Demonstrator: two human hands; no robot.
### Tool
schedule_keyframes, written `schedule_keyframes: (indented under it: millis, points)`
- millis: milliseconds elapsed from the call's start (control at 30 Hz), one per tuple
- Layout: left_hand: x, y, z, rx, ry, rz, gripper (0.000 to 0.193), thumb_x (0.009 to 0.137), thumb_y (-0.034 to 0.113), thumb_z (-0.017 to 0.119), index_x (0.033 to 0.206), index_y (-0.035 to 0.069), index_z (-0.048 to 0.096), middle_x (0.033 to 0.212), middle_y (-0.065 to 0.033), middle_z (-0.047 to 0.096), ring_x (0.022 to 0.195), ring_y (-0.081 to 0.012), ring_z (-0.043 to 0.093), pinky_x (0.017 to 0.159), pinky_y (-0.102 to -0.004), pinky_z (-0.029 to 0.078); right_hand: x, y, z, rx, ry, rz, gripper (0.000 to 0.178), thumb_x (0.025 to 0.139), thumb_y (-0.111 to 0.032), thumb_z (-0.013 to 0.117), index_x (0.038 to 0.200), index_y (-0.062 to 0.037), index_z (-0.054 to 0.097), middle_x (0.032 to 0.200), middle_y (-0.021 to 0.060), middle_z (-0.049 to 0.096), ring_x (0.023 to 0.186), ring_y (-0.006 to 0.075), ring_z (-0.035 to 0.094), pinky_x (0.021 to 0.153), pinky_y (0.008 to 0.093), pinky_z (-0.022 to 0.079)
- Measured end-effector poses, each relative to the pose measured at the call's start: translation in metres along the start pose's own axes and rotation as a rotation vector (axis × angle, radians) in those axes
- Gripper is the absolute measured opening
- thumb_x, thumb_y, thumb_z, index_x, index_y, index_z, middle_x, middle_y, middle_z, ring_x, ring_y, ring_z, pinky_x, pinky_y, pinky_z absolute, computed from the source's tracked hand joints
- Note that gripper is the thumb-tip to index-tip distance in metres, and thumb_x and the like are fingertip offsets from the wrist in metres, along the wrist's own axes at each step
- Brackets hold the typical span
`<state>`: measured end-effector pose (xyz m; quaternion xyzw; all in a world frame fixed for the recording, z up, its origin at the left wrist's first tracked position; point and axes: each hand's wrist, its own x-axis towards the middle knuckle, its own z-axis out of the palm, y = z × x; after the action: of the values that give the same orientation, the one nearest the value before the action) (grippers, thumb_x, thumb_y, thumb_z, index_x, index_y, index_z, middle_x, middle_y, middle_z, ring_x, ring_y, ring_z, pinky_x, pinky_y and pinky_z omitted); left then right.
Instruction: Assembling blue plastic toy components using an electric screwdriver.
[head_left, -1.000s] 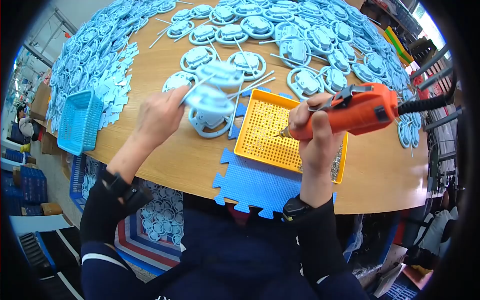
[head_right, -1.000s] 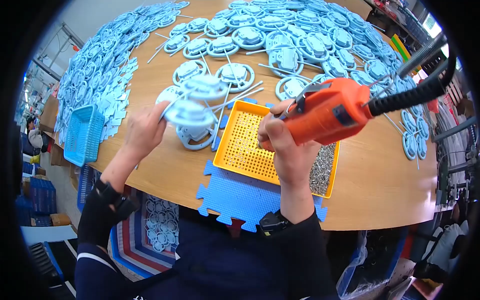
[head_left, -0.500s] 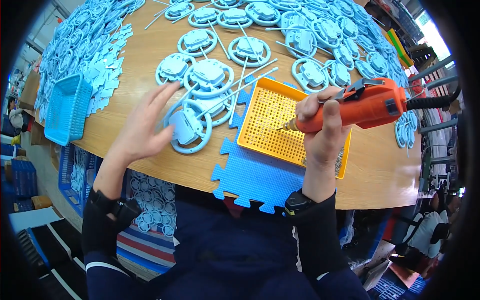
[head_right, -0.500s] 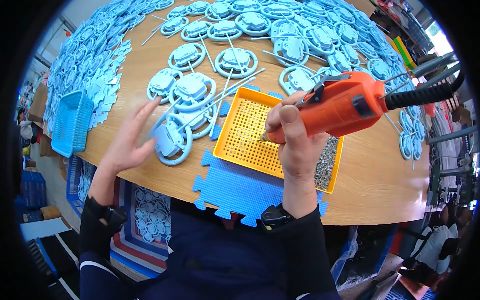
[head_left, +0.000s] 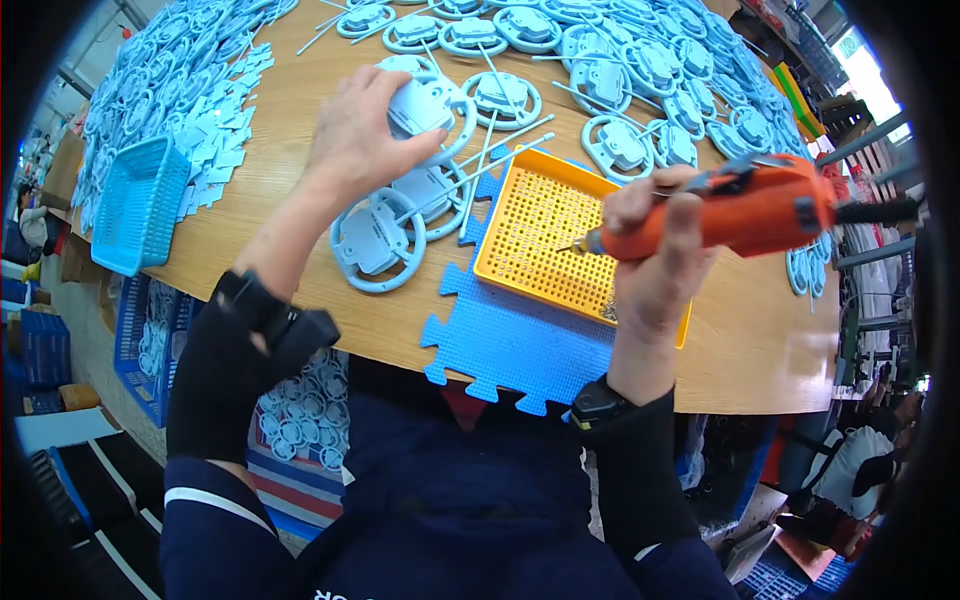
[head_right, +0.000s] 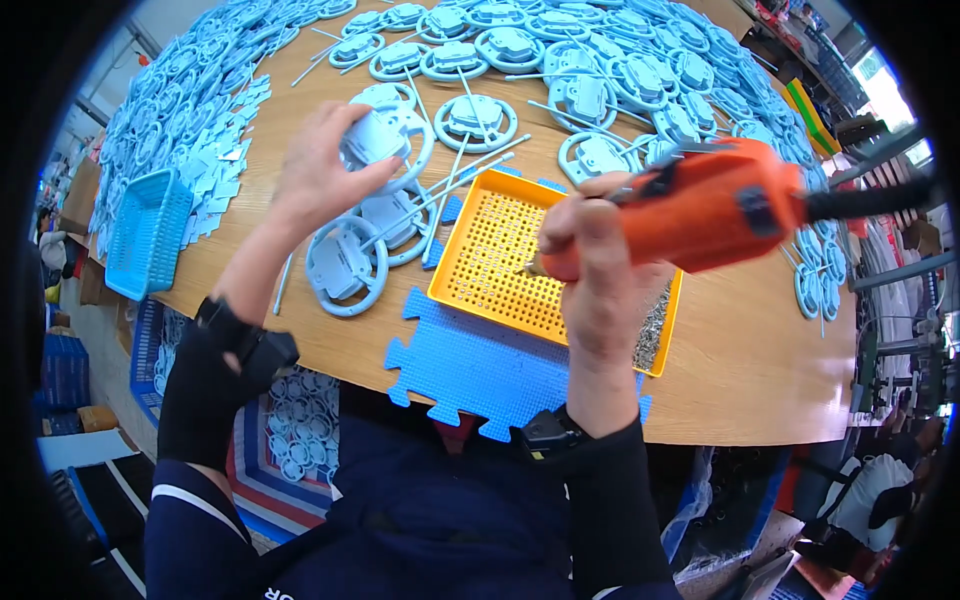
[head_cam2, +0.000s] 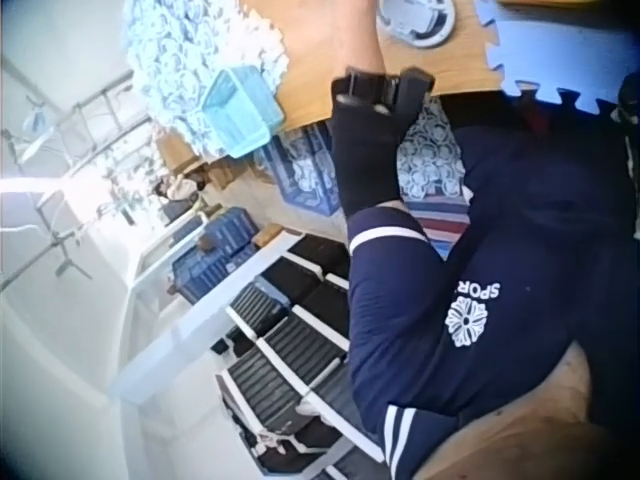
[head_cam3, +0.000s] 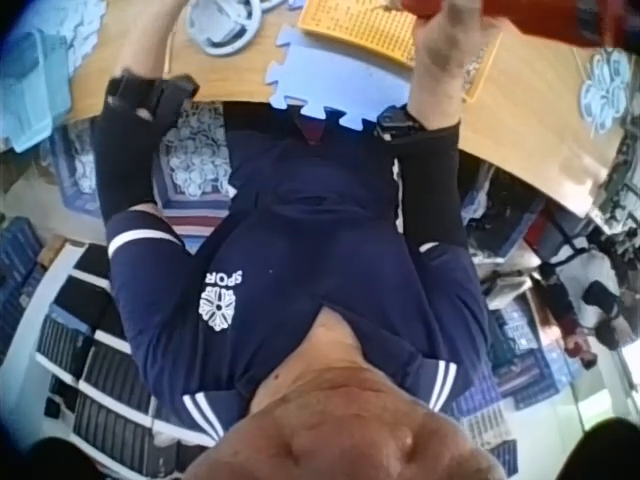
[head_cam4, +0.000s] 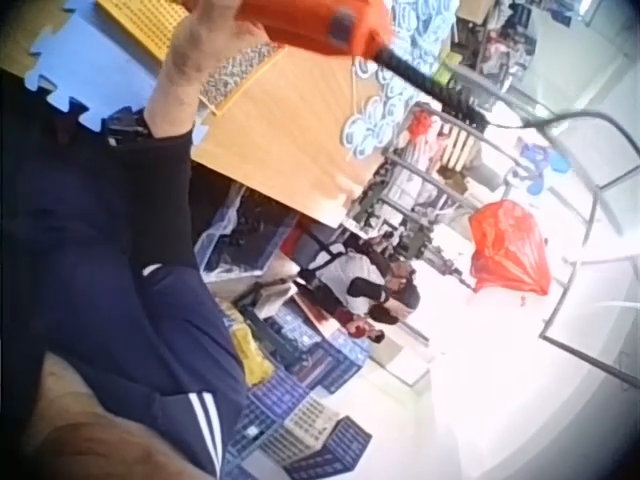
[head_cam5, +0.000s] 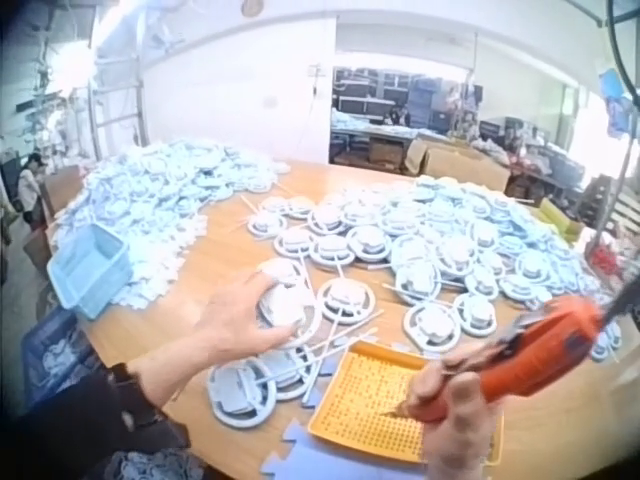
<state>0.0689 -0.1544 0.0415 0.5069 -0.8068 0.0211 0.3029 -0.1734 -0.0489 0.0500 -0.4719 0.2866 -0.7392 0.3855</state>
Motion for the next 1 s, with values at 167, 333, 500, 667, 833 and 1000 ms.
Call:
schedule_keyframes:
  millis: [167, 333, 500, 667, 833, 1000]
  points:
    - [-0.065, 0.077, -0.062, -0.271, -0.277, 0.321, 0.056, 0.061, 0.028, 0.075, 0.107, 0.003, 0.056, 0.101, -0.0132, 0.055, 0.094, -0.0292, 0.053, 0.077, -0.0398, 0.041, -0.002, -0.048, -0.007, 0.077, 0.015, -0.05, 0.046, 0.084, -0.051, 0.061, 0.1, -0.009, 0.054, 0.068, 0.001, 0.049, 0.06, 0.0128, 0.046, 0.059, 0.029, 0.037]
    - [-0.14, 0.102, -0.024, -0.364, -0.41, 0.211, 0.064, 0.061, 0.029, 0.077, 0.117, 0.006, 0.054, 0.107, -0.0131, 0.051, 0.103, -0.031, 0.048, 0.091, -0.0416, 0.035, -0.034, -0.055, 0.017, 0.157, -0.115, 0.042, 0.05, 0.085, -0.056, 0.058, 0.101, -0.0092, 0.053, 0.067, 0.0, 0.048, 0.057, 0.0121, 0.046, 0.056, 0.0283, 0.038]
    - [-0.147, 0.1, -0.014, -0.39, -0.339, 0.186, 0.07, 0.06, 0.027, 0.078, 0.122, 0.006, 0.05, 0.11, -0.0126, 0.051, 0.103, -0.0307, 0.046, 0.093, -0.0428, 0.032, -0.057, -0.043, 0.029, 0.063, -0.168, 0.082, 0.05, 0.086, -0.056, 0.057, 0.1, -0.0083, 0.05, 0.067, 0.0005, 0.048, 0.055, 0.0125, 0.046, 0.055, 0.0283, 0.04]
    - [-0.149, 0.103, -0.016, -0.439, -0.256, 0.175, 0.069, 0.06, 0.027, 0.079, 0.121, 0.008, 0.052, 0.11, -0.0116, 0.051, 0.103, -0.0303, 0.047, 0.092, -0.0423, 0.033, -0.063, -0.043, 0.032, 0.06, -0.151, 0.108, 0.05, 0.086, -0.056, 0.056, 0.1, -0.0084, 0.05, 0.066, 0.0006, 0.048, 0.055, 0.0123, 0.046, 0.055, 0.0283, 0.04]
    - [-0.142, 0.107, -0.002, -0.54, -0.058, 0.27, 0.024, 0.065, 0.017, 0.075, 0.084, 0.011, 0.062, 0.096, -0.0044, 0.053, 0.099, -0.0245, 0.05, 0.09, -0.0439, 0.032, -0.063, -0.049, 0.031, 0.133, -0.147, 0.073, 0.051, 0.087, -0.057, 0.054, 0.102, -0.0086, 0.051, 0.067, 0.0006, 0.048, 0.055, 0.0119, 0.045, 0.054, 0.0281, 0.038]
    - [-0.139, 0.113, -0.006, -0.531, -0.052, 0.24, 0.019, 0.064, 0.016, 0.075, 0.072, 0.01, 0.059, 0.089, -0.0025, 0.054, 0.096, -0.0231, 0.051, 0.09, -0.0466, 0.032, -0.064, -0.049, 0.032, 0.136, -0.187, 0.074, 0.051, 0.087, -0.057, 0.053, 0.102, -0.0079, 0.049, 0.067, 0.0008, 0.048, 0.055, 0.0119, 0.046, 0.054, 0.0281, 0.039]
